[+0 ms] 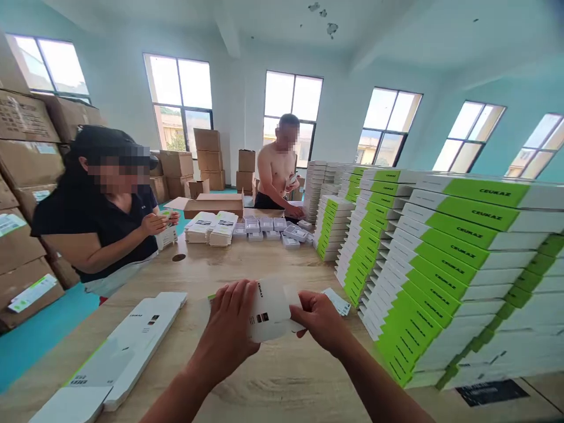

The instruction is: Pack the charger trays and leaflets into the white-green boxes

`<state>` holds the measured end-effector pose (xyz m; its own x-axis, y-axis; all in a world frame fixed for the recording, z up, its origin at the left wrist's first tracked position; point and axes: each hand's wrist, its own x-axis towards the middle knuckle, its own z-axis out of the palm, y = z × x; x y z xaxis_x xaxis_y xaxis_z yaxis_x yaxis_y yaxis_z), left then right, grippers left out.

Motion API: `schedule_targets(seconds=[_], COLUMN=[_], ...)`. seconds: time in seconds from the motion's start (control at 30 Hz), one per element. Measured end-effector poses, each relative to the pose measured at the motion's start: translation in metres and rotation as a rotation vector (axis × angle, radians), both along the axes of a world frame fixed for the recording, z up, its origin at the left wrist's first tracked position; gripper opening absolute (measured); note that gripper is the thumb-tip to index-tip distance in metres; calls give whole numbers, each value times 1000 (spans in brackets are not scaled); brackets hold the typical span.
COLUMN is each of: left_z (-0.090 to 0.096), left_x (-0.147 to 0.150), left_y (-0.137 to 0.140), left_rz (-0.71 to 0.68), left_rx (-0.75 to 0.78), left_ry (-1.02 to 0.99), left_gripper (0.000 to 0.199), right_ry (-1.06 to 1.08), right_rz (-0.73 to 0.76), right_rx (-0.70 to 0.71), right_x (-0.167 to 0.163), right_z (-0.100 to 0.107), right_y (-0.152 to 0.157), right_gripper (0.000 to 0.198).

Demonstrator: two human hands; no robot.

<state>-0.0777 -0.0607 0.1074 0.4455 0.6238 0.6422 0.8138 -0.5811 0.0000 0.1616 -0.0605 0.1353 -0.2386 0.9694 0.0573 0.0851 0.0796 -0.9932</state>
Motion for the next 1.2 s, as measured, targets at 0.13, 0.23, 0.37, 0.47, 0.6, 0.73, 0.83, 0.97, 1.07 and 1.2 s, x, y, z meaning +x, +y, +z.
schedule_targets(seconds=[0.13, 0.23, 0.37, 0.47, 0.6, 0.73, 0.83, 0.97, 1.07, 1.2], left_z=[13, 22, 24, 15, -1, -10, -11, -11, -11, -4], left_x=[7, 17, 40, 56, 68, 75, 80, 82, 76, 60], left_y=[-7, -15, -25, -26, -24, -21, -20, -19, -16, -10], left_rz=[-68, -112, -255, -224, -115, -149, -170, -212, -141, -385], left_rx=[-80, -567, -1290, -1126, -923, -1188, -1100, -1151, -1040, -1294], left_ry=[-119, -576, -1250, -1412, -1452, -1497, -1459, -1472, -1424, -1383], left_gripper=[85, 45, 60, 60, 64, 77, 78, 77, 75, 76], right_ry=[106, 301, 109, 9, 120, 361, 466, 541, 540, 538], right_rz=[-132, -324, -470, -560, -523, -423, -385, -345, -300, -212], right_rx=[8, 150, 269, 258, 196, 64, -12, -120, -84, -62], right_x=[4, -12, -39, -44, -41, -43, -43, -40, -35, -29], right_z=[-5, -25, -53, -59, -55, -56, -62, -68, -69, -67], right_y=[-12, -28, -41, -40, -40, -42, -40, -35, -35, -36], right_gripper=[48, 51, 42, 47, 59, 63, 61, 63, 55, 50])
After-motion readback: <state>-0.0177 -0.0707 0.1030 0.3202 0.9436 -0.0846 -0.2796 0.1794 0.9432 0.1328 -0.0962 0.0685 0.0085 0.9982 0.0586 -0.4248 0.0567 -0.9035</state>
